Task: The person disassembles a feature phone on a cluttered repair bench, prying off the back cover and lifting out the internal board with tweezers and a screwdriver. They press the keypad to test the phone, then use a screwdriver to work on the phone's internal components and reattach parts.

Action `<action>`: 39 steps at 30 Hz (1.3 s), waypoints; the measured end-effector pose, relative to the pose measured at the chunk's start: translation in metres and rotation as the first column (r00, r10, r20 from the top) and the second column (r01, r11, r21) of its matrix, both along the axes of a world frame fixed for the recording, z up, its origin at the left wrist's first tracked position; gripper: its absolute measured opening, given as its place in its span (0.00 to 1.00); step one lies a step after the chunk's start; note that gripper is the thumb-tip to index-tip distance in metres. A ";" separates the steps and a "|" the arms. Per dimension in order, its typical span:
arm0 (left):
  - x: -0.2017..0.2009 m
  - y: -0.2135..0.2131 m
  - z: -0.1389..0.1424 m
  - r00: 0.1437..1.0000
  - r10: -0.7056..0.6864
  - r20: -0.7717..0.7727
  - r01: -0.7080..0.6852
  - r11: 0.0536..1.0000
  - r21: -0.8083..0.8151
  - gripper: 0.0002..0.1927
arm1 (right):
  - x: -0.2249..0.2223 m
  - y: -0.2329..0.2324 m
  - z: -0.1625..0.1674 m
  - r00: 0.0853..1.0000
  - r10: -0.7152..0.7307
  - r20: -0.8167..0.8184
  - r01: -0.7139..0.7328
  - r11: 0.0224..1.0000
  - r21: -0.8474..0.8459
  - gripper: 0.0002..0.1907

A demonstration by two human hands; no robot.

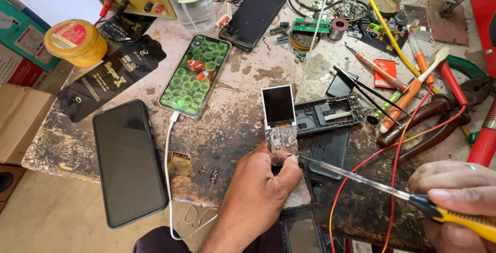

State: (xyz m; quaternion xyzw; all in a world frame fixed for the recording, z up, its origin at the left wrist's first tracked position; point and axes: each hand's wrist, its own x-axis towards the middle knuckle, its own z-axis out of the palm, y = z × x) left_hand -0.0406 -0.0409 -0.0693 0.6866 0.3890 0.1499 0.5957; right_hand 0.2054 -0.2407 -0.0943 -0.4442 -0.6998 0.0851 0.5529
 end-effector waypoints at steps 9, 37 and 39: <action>0.001 0.000 0.000 0.999 0.006 -0.035 -0.005 1.000 0.017 0.17 | 0.008 -0.002 0.004 0.990 0.088 0.112 -0.081 0.995 -0.066 0.17; 0.002 0.000 0.002 0.999 0.008 -0.046 -0.009 1.000 -0.016 0.14 | 0.002 -0.010 0.001 0.994 -0.031 0.103 0.035 0.999 -0.032 0.19; 0.002 -0.001 0.001 0.999 0.009 -0.035 -0.009 1.000 0.003 0.14 | -0.006 -0.011 0.003 0.996 -0.054 0.067 0.058 0.996 -0.062 0.18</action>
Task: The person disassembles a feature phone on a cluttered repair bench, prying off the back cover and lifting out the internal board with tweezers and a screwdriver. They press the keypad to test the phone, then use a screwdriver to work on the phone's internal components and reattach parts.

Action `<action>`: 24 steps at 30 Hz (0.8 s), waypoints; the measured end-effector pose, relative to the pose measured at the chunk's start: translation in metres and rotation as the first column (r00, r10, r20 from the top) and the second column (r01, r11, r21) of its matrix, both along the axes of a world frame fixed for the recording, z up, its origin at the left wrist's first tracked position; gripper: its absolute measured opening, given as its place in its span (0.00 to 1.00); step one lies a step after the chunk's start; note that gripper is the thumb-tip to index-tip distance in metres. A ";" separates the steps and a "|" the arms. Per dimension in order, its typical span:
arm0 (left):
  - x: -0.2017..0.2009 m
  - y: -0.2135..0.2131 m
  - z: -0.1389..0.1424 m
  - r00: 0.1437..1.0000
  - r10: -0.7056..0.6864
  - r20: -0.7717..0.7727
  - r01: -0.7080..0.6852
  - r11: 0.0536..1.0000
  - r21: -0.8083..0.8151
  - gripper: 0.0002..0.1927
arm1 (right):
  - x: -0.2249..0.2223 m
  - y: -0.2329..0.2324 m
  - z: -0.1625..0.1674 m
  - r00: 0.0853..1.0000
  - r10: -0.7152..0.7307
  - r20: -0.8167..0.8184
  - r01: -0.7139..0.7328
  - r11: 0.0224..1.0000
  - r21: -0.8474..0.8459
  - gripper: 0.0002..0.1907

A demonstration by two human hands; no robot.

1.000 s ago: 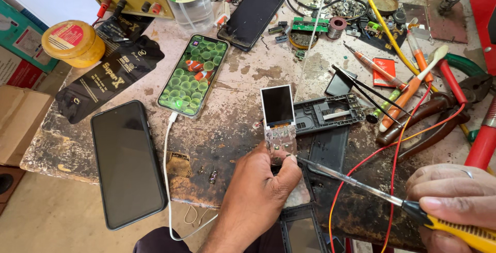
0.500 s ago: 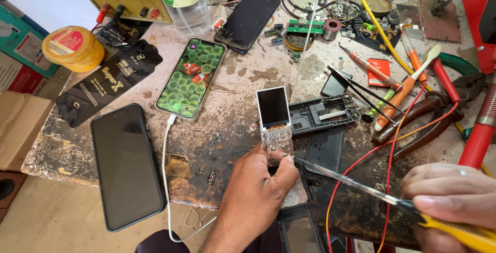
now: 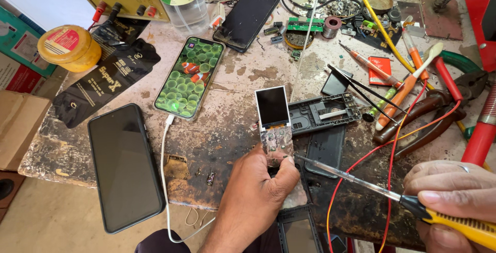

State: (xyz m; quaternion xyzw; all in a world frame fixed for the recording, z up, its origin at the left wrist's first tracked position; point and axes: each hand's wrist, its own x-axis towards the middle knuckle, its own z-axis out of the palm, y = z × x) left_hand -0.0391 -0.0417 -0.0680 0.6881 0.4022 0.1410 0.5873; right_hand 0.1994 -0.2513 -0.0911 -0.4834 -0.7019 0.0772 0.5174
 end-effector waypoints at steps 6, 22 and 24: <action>0.000 0.000 -0.003 1.000 -0.005 0.013 0.005 1.000 -0.002 0.14 | -0.006 0.001 0.005 0.996 -0.067 0.066 0.065 0.997 0.031 0.18; 0.000 -0.001 -0.002 1.000 0.002 0.024 -0.002 1.000 -0.017 0.12 | -0.004 0.006 0.007 0.999 0.013 -0.033 -0.013 1.000 -0.021 0.18; 0.000 -0.001 -0.003 0.999 0.002 0.039 -0.001 1.000 -0.028 0.11 | -0.011 0.007 0.004 0.998 -0.045 -0.041 0.046 0.998 0.037 0.17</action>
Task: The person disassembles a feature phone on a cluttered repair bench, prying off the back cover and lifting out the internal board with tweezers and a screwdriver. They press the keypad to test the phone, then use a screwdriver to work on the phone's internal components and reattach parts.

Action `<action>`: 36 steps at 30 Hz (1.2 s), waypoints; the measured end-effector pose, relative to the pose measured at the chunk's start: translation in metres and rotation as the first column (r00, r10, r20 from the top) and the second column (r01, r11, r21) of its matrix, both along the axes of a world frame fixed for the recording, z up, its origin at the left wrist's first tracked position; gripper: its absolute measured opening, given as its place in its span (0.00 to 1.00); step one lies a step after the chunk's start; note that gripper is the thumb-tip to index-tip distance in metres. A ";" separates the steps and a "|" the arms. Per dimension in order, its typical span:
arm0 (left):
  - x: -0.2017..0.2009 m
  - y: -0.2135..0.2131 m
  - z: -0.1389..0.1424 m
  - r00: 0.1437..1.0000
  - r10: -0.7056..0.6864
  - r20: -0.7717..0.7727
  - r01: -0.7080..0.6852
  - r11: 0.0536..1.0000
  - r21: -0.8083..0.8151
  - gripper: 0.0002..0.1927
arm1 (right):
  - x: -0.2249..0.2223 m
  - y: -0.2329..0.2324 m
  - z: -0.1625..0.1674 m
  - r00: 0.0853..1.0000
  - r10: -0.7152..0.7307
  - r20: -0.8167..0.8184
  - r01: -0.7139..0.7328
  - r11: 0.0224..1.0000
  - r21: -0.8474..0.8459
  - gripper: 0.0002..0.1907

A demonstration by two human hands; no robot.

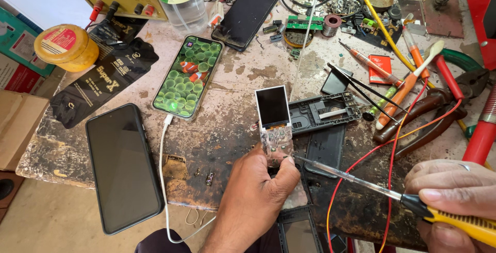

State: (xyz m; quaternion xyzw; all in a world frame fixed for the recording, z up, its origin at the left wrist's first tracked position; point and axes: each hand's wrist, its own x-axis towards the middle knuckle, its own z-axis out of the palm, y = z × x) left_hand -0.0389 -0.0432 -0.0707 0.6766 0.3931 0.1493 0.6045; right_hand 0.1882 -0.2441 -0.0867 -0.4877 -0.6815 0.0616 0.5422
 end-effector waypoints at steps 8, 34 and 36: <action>0.000 0.000 -0.001 1.000 -0.002 -0.023 0.003 1.000 0.017 0.11 | -0.004 0.003 0.006 0.998 0.006 -0.065 -0.009 0.999 -0.038 0.17; -0.007 0.001 -0.006 0.996 -0.043 0.084 0.033 0.993 0.112 0.13 | 0.001 0.006 -0.032 0.982 -0.075 -0.174 0.106 0.978 0.178 0.15; -0.007 0.002 -0.007 0.994 -0.049 0.097 0.036 0.991 0.131 0.13 | 0.000 -0.001 -0.027 0.984 -0.102 -0.143 0.119 0.986 0.116 0.16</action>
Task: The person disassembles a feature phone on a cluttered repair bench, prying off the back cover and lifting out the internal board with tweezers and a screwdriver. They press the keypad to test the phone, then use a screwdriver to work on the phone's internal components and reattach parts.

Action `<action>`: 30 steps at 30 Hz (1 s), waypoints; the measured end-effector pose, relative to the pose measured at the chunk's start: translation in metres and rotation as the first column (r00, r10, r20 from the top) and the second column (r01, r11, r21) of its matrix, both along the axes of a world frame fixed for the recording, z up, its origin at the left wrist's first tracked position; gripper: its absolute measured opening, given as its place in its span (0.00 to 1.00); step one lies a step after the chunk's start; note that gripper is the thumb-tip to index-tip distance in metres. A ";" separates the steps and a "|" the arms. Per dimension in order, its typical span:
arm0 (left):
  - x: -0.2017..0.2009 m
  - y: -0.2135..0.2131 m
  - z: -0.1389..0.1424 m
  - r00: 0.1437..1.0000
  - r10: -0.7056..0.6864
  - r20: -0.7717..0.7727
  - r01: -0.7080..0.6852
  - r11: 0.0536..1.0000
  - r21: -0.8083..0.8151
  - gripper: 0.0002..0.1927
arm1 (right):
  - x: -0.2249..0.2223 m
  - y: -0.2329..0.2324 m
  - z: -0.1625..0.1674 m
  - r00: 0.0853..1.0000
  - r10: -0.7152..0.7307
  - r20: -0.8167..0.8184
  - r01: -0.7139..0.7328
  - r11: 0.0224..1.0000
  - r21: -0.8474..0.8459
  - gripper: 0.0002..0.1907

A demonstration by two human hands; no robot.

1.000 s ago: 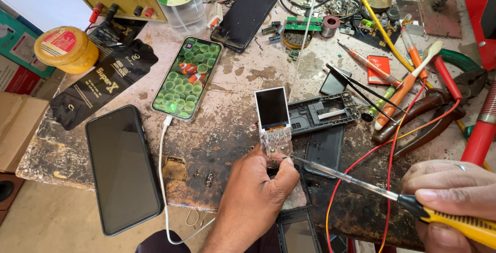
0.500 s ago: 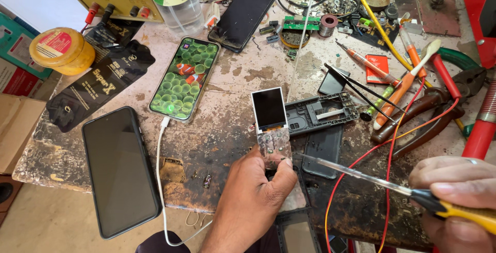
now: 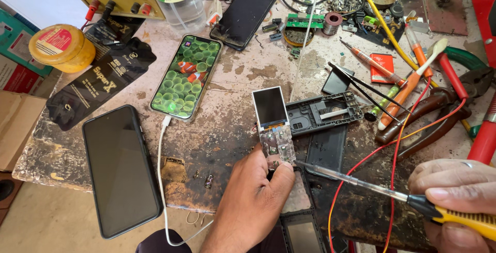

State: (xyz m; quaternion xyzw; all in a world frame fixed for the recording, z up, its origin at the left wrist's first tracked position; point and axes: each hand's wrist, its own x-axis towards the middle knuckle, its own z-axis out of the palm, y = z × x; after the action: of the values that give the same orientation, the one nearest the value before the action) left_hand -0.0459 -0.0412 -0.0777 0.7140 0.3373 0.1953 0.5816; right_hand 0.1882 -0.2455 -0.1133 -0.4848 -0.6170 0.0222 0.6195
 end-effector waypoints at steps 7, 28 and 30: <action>0.001 0.002 0.006 0.997 -0.021 -0.071 0.015 0.995 -0.096 0.13 | 0.000 -0.004 -0.001 1.000 0.003 -0.013 -0.003 0.999 -0.034 0.16; 0.001 0.003 0.009 0.994 -0.043 -0.099 0.034 0.995 -0.090 0.14 | -0.018 -0.001 0.013 0.996 -0.091 -0.018 0.090 0.993 -0.075 0.15; 0.001 0.003 0.010 0.994 -0.046 -0.103 0.037 0.995 -0.090 0.14 | -0.018 0.000 0.014 0.995 -0.076 -0.060 0.071 0.994 -0.080 0.15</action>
State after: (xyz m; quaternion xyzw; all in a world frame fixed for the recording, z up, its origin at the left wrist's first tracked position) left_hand -0.0446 -0.0378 -0.0681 0.7038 0.3609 0.1301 0.5979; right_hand 0.1701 -0.2452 -0.0990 -0.5298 -0.5778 0.0386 0.6197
